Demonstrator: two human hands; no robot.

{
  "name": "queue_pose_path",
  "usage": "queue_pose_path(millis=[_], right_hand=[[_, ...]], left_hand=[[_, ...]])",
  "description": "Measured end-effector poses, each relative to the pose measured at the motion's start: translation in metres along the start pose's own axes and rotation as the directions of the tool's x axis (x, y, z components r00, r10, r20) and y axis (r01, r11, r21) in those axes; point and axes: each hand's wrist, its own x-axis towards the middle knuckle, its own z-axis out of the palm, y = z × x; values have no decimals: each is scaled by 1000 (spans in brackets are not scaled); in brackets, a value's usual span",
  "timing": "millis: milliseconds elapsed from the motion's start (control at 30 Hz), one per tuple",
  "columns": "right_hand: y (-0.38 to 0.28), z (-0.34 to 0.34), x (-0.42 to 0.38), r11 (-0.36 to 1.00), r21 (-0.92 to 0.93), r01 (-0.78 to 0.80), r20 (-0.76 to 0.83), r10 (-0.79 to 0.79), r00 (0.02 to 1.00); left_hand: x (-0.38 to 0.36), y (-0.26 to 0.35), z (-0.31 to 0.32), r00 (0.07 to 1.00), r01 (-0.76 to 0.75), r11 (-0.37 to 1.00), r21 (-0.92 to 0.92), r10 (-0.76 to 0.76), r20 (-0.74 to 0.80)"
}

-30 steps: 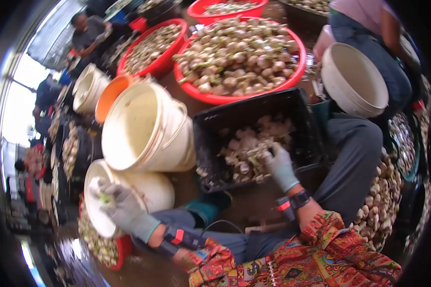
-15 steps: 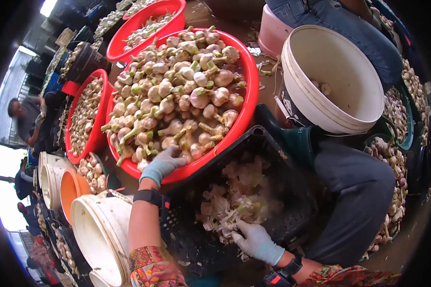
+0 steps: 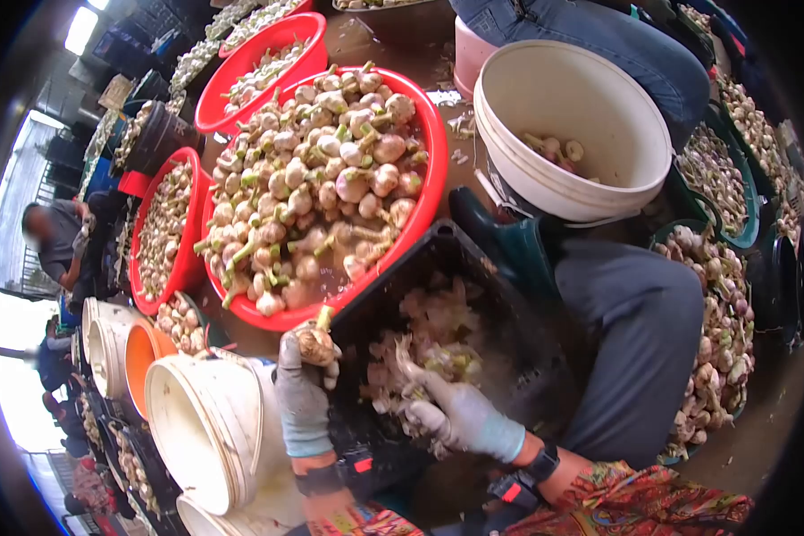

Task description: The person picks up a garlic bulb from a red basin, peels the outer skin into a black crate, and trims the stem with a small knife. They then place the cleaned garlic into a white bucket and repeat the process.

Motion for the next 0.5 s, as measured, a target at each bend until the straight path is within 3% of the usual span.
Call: queue_pose_path(millis=[100,167,233,267,433,500], right_hand=[[-9,2,-10,988,20,153,69,-154,986],[-7,12,-23,993,-15,118,232,-111,966],[-14,21,-35,974,-51,220,278,-198,940],[-17,23,-39,974,-80,211,334,-174,926],[-11,44,-57,969,-139,204,396,-135,908],[-8,48,-61,982,24,188,278,-187,942]], left_hand=[[-78,-36,13,962,131,948,-290,-193,-196],[-117,-60,12,957,139,924,-357,-218,-191],[-149,-65,27,908,89,923,-373,-229,-350],[-159,-61,38,824,70,908,-413,-286,-490],[-191,-80,31,815,56,889,-455,-304,-494],[-194,-89,29,857,58,913,-403,-252,-450]])
